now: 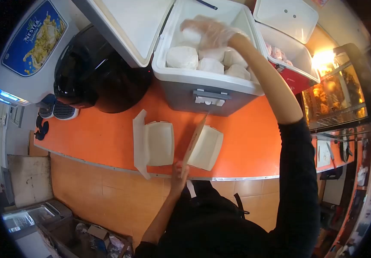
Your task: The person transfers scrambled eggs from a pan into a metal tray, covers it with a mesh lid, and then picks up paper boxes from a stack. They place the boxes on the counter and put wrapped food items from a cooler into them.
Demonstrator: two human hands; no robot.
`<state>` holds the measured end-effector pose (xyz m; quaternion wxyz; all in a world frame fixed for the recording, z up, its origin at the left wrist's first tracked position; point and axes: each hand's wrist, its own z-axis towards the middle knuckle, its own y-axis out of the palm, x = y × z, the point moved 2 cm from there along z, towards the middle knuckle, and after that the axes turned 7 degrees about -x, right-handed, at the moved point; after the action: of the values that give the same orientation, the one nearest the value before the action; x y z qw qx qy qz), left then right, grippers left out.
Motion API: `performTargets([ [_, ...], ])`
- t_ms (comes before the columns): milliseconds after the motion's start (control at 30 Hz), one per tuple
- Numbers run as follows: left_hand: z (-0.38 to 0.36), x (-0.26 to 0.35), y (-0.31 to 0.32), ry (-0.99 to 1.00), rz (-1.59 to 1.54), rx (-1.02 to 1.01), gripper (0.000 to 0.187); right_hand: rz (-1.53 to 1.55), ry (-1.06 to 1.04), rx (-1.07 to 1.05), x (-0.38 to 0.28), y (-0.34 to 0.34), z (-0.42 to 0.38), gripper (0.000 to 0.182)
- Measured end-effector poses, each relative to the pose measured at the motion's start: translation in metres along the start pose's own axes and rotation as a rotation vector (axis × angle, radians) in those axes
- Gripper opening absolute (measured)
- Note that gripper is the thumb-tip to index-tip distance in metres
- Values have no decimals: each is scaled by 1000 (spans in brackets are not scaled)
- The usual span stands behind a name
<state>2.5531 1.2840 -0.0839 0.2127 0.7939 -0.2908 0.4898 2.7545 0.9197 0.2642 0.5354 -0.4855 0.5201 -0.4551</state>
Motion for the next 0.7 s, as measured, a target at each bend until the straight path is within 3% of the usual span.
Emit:
performTargets([
  [67, 2, -1, -7, -32, -88, 65, 56, -89, 145, 102, 18, -13, -22, 53],
  [133, 2, 5, 3, -93, -210, 163, 56, 10, -107, 448, 12, -25, -82, 46],
  [200, 9, 2, 16, -68, -208, 251, 57, 87, 248, 183, -34, -29, -157, 57],
  [367, 27, -1, 37, 12, -115, 392, 66, 563, 227, -617, -111, 100, -227, 60],
  [567, 36, -10, 57, 18, -50, 533, 55, 525, 200, -312, -142, 304, -223, 61],
  [633, 30, 27, 62, -205, -42, 488, 65, 395, 146, -357, -140, 297, -232, 57],
  [700, 29, 36, 65, -264, 65, 555, 60, 258, 92, -467, -133, 256, -229, 48],
])
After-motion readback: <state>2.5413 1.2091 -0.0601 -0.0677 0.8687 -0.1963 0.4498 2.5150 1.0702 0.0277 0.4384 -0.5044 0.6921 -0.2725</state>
